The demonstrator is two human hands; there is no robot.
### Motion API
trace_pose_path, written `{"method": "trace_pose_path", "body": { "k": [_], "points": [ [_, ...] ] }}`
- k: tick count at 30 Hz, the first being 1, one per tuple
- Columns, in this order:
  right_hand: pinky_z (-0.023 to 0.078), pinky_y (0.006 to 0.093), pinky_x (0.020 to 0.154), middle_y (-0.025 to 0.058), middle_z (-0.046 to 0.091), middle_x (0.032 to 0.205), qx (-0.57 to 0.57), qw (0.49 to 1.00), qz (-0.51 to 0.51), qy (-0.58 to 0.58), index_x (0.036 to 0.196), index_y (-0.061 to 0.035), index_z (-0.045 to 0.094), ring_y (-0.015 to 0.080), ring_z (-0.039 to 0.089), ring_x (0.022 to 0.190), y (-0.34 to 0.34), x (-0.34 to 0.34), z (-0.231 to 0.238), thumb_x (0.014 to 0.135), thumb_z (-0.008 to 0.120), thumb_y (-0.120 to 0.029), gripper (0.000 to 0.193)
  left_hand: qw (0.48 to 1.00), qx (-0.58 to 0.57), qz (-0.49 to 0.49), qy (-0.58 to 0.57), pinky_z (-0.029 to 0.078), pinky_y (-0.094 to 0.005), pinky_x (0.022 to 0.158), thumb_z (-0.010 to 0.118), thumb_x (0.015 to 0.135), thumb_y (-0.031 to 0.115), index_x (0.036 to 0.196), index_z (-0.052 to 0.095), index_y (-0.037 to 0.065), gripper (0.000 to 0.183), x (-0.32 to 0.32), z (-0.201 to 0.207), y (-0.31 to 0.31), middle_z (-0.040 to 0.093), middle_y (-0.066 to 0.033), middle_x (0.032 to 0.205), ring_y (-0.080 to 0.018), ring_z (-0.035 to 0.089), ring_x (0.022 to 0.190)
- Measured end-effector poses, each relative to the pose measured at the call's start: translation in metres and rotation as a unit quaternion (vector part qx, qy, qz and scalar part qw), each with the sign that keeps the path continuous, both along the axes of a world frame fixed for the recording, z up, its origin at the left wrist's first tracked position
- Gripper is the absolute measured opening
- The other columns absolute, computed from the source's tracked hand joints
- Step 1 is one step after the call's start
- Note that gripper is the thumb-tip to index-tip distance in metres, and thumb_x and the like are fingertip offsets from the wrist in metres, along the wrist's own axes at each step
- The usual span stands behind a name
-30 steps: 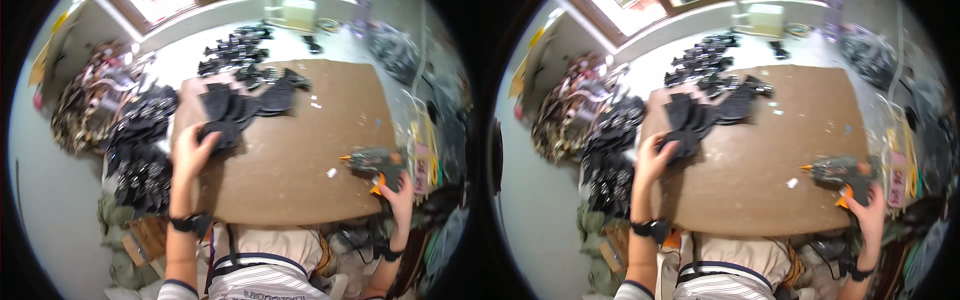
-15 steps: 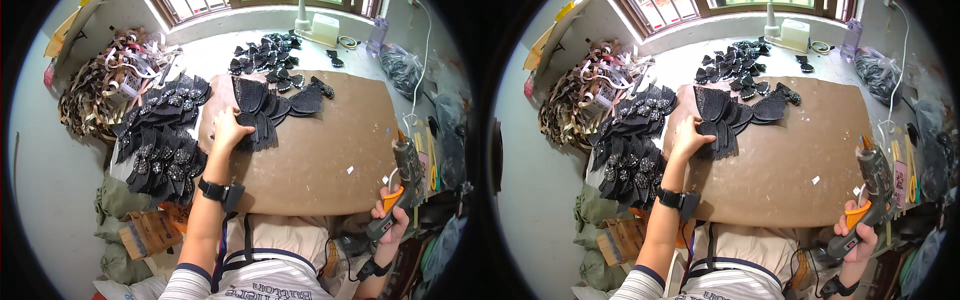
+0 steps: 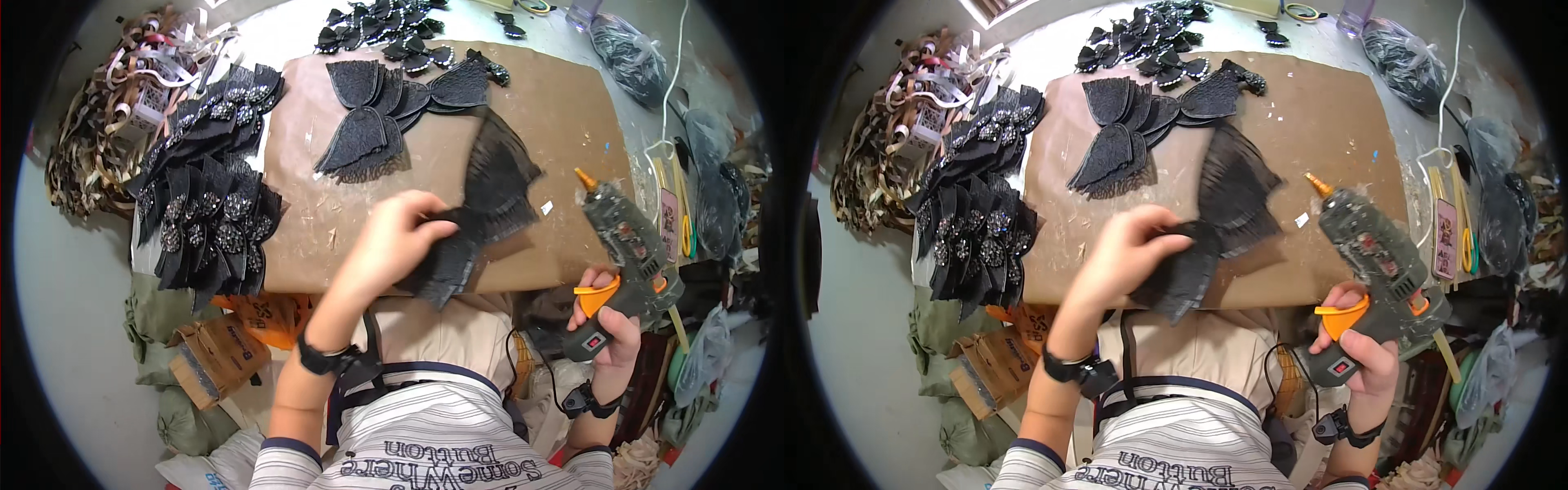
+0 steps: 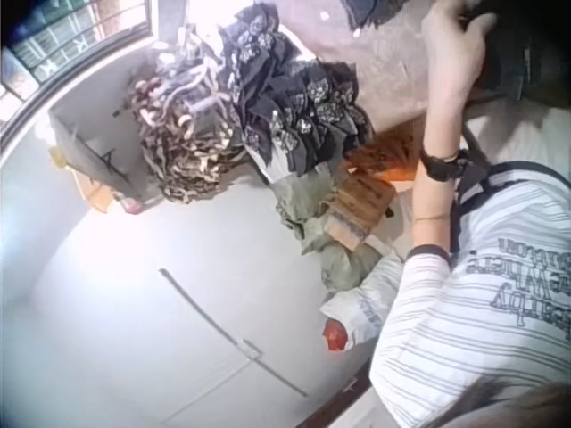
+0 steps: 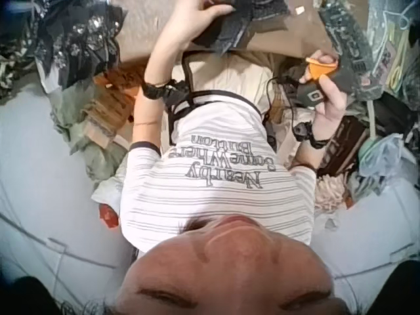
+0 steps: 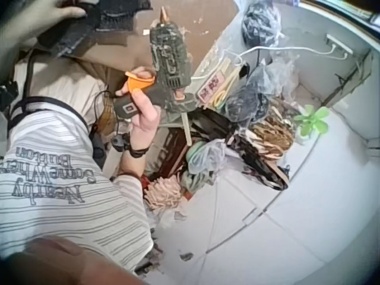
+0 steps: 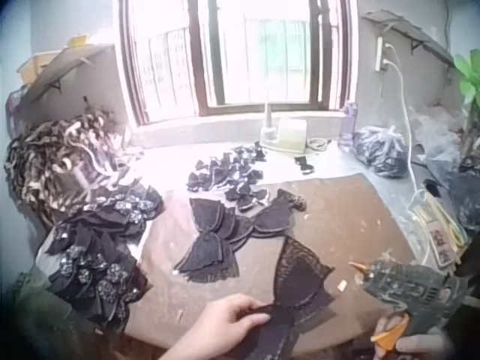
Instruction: The person assembles decorative black lace bows by hand. They use a hot glue gun to attach sequined fabric pieces to the center of the lace bows, then place the finished items on a table.
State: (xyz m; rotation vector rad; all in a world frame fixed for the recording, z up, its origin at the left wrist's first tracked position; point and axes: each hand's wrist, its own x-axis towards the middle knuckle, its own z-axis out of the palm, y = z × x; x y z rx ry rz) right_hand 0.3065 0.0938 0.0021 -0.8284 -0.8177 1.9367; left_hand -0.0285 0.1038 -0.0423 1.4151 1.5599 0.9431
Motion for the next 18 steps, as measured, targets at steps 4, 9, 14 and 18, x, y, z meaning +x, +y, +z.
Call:
{"method": "trace_pose_path", "body": {
  "k": [4, 9, 14, 18],
  "points": [
    [0.057, 0.0499, 0.091, 0.0233, 0.054, 0.121, 0.000, 0.994, -0.011, -0.111, 0.116, 0.0038, 0.054, 0.0370, 0.053, 0.123, -0.005, -0.004, 0.012, 0.076, 0.066, -0.002, 0.042, 0.962, 0.128, 0.010, 0.239, 0.044, -0.0429, 0.079, 0.068, 0.086, 0.015, 0.086, 0.067, 0.003, 0.012, 0.017, -0.002, 0.006, 0.062, -0.0141, 0.086, -0.0328, 0.060, 0.087],
    [0.047, 0.0525, 0.102, 0.0211, 0.061, 0.111, 0.026, 0.993, 0.009, -0.119, 0.117, 0.0026, 0.055, 0.0360, 0.057, 0.118, 0.002, -0.012, 0.009, 0.074, 0.065, 0.002, 0.044, 0.920, 0.091, -0.039, 0.380, 0.036, -0.0439, 0.087, 0.069, 0.083, 0.019, 0.088, 0.069, 0.009, 0.011, -0.019, 0.001, 0.031, 0.063, -0.0075, 0.092, -0.0281, 0.058, 0.099],
    [0.044, 0.0518, 0.100, 0.0153, 0.063, 0.100, 0.027, 0.978, 0.069, -0.197, 0.113, 0.0008, 0.057, 0.0328, 0.061, 0.107, 0.010, -0.035, 0.000, 0.069, 0.066, 0.005, 0.045, 0.906, 0.218, 0.098, 0.349, 0.035, -0.0433, 0.096, 0.073, 0.080, 0.012, 0.109, 0.065, 0.010, 0.030, -0.004, -0.011, 0.007, 0.060, -0.0069, 0.106, -0.0265, 0.056, 0.106],
    [0.050, 0.0432, 0.093, 0.0100, 0.065, 0.102, 0.068, 0.939, 0.138, -0.306, 0.113, 0.0006, 0.059, 0.0247, 0.063, 0.101, 0.018, -0.065, 0.002, 0.077, 0.067, 0.007, 0.037, 0.939, 0.171, 0.121, 0.273, 0.037, -0.0423, 0.099, 0.072, 0.080, 0.007, 0.106, 0.067, 0.009, 0.027, 0.006, -0.033, -0.031, 0.063, -0.0077, 0.111, -0.0268, 0.058, 0.113]
  ]
}}
